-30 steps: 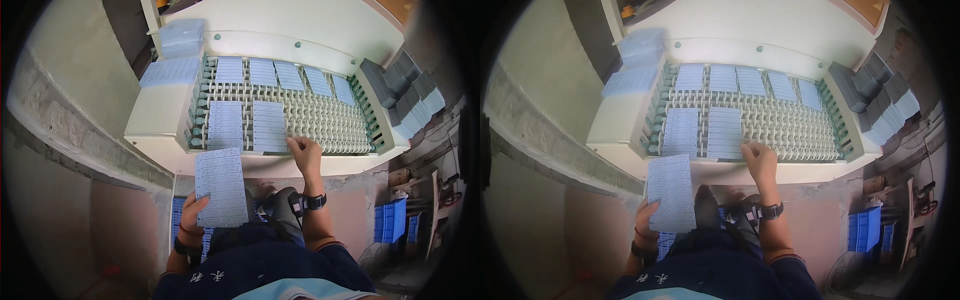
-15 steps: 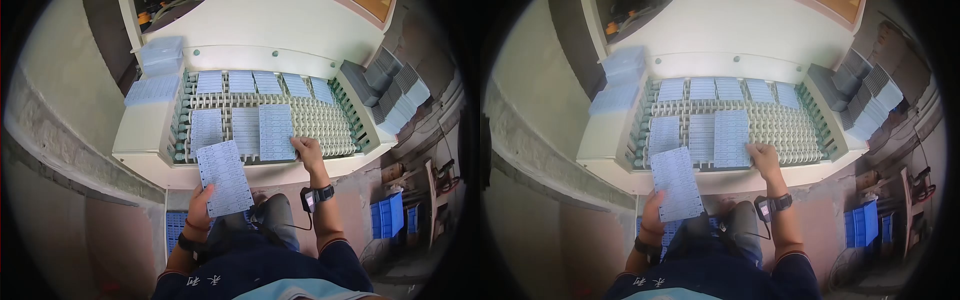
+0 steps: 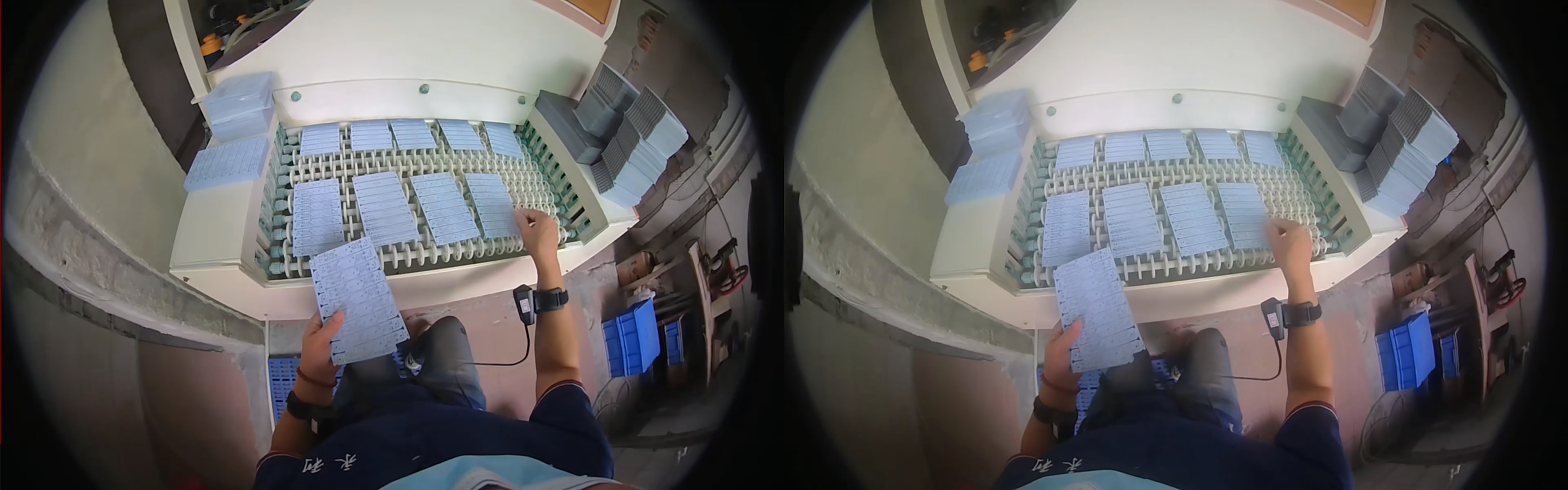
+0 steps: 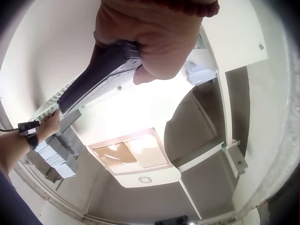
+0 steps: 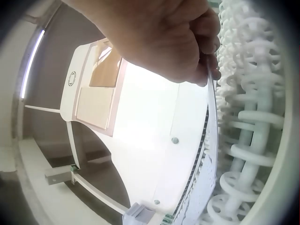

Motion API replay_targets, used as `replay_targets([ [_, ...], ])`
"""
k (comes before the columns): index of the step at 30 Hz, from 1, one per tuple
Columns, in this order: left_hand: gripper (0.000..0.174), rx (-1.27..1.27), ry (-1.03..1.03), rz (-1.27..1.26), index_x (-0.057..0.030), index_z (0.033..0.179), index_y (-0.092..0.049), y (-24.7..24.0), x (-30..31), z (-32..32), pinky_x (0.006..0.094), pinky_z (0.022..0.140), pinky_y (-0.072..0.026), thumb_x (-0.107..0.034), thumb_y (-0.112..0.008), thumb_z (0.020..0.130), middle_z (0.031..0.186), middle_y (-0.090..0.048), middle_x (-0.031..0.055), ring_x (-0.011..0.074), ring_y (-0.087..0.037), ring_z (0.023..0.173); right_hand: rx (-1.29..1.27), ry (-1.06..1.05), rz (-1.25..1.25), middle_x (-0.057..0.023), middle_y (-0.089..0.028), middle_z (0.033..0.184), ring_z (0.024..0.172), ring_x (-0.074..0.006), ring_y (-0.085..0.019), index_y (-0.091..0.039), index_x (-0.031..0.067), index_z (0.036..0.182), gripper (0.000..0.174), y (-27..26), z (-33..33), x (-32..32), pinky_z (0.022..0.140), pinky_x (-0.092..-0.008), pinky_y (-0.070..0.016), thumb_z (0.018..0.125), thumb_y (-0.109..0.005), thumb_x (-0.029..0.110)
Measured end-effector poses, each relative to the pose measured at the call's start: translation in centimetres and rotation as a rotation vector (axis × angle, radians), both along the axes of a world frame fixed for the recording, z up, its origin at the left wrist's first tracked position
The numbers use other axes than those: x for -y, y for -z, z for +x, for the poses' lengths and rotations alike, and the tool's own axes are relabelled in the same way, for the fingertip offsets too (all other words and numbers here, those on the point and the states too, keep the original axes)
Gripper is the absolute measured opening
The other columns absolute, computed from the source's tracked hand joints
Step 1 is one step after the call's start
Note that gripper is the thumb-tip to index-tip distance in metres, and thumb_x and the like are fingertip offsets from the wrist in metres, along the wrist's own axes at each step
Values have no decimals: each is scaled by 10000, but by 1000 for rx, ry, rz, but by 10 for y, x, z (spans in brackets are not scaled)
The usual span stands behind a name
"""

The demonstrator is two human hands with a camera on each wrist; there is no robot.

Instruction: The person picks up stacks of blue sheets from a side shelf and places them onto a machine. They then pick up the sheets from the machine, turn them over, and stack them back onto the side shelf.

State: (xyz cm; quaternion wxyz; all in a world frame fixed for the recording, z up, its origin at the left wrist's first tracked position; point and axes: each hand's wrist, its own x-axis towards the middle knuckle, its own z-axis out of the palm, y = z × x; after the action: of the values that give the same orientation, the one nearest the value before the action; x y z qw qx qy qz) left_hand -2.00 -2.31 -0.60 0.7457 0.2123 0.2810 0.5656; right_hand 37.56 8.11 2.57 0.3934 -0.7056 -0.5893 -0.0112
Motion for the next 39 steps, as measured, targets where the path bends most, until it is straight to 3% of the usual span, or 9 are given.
replay_targets([
  [5, 294, -56, 52, 15, 34, 1171, -496, -4, -6, 16, 340, 835, -483, -92, -492, 905, 1110, -583, 139, 224, -589, 981, -723, -629, -400, -70, -653, 763, 670, -112, -593, -655, -22, 936, 313, 7, -115, 60, 605, -236, -479, 793, -702, 253],
  [7, 290, -56, 72, 35, 34, 1168, -499, -5, -8, 23, 339, 825, -488, -92, -490, 906, 1101, -589, 133, 220, -592, 974, -805, -729, -657, -13, -599, 653, 518, -46, -525, -658, -7, 893, 252, 7, -149, 79, 434, -178, -400, 804, -692, 227],
  [11, 283, -78, 44, 46, 41, 1155, -502, -4, -8, 23, 339, 811, -494, -100, -495, 909, 1094, -592, 134, 220, -596, 966, -987, -648, -548, -2, -581, 622, 496, -45, -503, -656, -9, 868, 217, 5, -136, 71, 418, -178, -400, 859, -620, 205],
  [16, 417, 126, 97, 72, 78, 1224, -437, -1, -4, -3, 359, 905, -440, -162, -427, 883, 1183, -539, 174, 268, -546, 1067, -720, -168, -70, -4, -570, 588, 462, -48, -464, -666, -29, 804, 246, -10, 0, 24, 428, -197, -376, 864, -584, 195],
  [21, 460, 34, 90, 138, 84, 1245, -416, 6, 2, -9, 358, 932, -418, -168, -415, 861, 1210, -518, 189, 278, -525, 1099, -97, 160, -86, -123, -563, 544, 526, -182, -566, -655, -46, 818, 264, 7, 131, -21, 541, -329, -451, 787, -629, 215],
  [23, 439, -15, 76, 143, 81, 1239, -423, 8, 5, -8, 357, 922, -426, -154, -430, 869, 1202, -524, 186, 272, -533, 1088, 207, 155, -90, -133, -610, 616, 549, -241, -592, -663, -18, 863, 279, 19, 146, -27, 537, -350, -454, 769, -655, 244],
  [29, 364, -74, 45, 78, 58, 1218, -448, 6, 8, -5, 348, 884, -451, -72, -487, 880, 1152, -560, 155, 226, -565, 1029, 240, 158, 22, -143, -639, 750, 705, -304, -617, -667, 40, 950, 338, 0, 32, -2, 641, -373, -475, 730, -685, 296],
  [35, 348, -91, 98, 65, 46, 1205, -460, 10, 5, -2, 327, 866, -464, -75, -507, 883, 1144, -565, 133, 204, -567, 1018, -674, -593, -397, -37, -629, 736, 603, -68, -559, -641, -29, 971, 319, 19, -119, 55, 501, -199, -437, 770, -727, 202],
  [39, 347, -120, 106, 44, 48, 1203, -460, 10, 11, -5, 330, 864, -465, -74, -509, 882, 1139, -567, 131, 202, -569, 1013, -997, -771, -742, -38, -617, 644, 506, -67, -551, -646, -28, 861, 173, 26, -181, 77, 437, -182, -430, 806, -680, 132],
])
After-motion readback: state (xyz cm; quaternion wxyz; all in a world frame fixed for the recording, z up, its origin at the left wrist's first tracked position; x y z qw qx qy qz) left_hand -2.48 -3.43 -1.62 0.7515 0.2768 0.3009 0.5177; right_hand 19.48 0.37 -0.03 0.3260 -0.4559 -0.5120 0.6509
